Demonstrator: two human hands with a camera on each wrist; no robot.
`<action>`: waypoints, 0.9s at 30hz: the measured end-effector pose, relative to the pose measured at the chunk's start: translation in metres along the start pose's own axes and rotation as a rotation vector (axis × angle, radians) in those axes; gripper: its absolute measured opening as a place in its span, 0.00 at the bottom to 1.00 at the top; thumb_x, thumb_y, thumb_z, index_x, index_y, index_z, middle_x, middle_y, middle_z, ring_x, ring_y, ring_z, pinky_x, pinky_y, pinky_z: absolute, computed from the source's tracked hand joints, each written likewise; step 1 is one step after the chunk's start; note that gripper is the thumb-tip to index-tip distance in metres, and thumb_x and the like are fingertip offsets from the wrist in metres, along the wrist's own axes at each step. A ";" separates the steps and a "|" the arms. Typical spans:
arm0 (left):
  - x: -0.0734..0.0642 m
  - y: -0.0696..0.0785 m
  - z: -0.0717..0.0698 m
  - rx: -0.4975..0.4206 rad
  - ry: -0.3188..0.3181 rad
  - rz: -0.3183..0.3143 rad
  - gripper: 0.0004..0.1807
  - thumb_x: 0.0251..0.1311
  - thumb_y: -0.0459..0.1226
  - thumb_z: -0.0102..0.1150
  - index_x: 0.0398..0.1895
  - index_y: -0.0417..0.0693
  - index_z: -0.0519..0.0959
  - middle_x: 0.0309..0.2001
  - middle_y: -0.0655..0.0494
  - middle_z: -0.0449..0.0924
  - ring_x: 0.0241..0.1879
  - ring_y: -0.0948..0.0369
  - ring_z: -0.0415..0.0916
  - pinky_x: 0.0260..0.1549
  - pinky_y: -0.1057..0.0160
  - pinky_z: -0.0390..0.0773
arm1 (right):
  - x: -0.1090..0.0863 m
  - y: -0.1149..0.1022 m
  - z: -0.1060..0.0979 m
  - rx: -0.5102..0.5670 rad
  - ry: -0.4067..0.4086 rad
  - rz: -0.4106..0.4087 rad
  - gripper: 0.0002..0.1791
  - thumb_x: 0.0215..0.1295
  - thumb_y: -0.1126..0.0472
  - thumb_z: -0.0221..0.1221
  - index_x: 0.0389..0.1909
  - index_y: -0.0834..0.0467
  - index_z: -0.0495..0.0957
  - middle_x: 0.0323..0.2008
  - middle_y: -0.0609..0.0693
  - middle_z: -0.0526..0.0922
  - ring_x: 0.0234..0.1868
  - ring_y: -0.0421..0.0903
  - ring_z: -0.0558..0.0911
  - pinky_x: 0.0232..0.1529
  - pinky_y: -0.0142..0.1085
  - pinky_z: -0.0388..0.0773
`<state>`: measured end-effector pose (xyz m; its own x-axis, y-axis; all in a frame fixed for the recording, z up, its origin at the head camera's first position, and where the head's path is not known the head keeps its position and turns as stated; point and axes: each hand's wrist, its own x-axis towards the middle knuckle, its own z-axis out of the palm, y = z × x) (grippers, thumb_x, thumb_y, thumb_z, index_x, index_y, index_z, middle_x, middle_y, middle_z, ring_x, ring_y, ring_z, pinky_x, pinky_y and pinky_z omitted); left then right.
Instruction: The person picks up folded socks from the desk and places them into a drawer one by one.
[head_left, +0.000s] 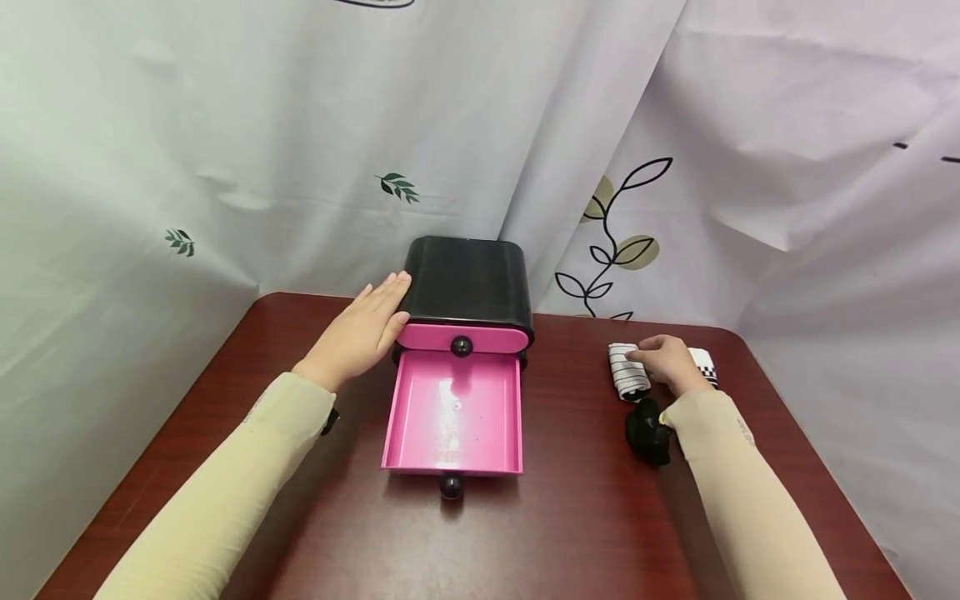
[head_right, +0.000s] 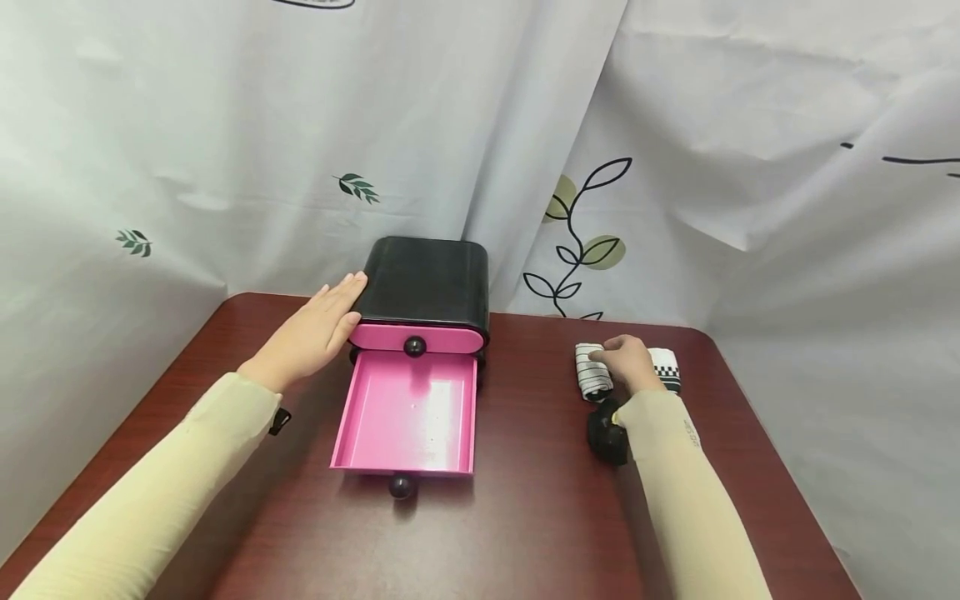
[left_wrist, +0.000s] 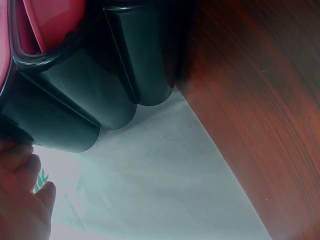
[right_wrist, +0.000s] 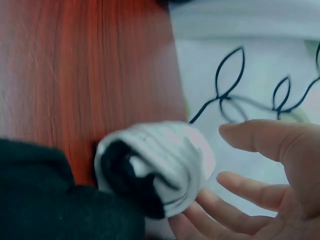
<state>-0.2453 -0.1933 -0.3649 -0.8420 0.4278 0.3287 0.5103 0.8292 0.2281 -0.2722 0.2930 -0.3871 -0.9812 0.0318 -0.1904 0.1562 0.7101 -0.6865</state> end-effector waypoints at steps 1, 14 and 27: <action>0.000 0.000 0.000 0.001 0.001 0.000 0.35 0.79 0.48 0.42 0.80 0.38 0.52 0.79 0.45 0.53 0.79 0.50 0.46 0.77 0.48 0.45 | 0.003 0.003 -0.001 0.035 -0.028 0.027 0.30 0.69 0.57 0.60 0.62 0.76 0.68 0.49 0.65 0.78 0.40 0.48 0.81 0.43 0.41 0.82; -0.001 0.002 -0.002 0.006 0.005 -0.002 0.35 0.79 0.47 0.42 0.80 0.37 0.52 0.79 0.43 0.53 0.79 0.49 0.47 0.77 0.48 0.44 | 0.020 0.016 0.001 0.078 -0.144 0.159 0.28 0.67 0.53 0.63 0.49 0.76 0.71 0.36 0.54 0.76 0.30 0.40 0.79 0.34 0.37 0.86; 0.000 0.002 0.000 -0.005 0.017 -0.003 0.35 0.78 0.47 0.42 0.80 0.38 0.53 0.79 0.44 0.54 0.79 0.49 0.47 0.77 0.49 0.45 | 0.024 0.014 0.007 0.091 -0.105 0.188 0.23 0.64 0.53 0.65 0.40 0.71 0.71 0.27 0.51 0.71 0.20 0.40 0.74 0.22 0.33 0.77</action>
<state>-0.2443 -0.1921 -0.3647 -0.8404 0.4192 0.3435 0.5087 0.8287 0.2334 -0.2930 0.2990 -0.4063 -0.9175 0.0808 -0.3895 0.3492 0.6325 -0.6914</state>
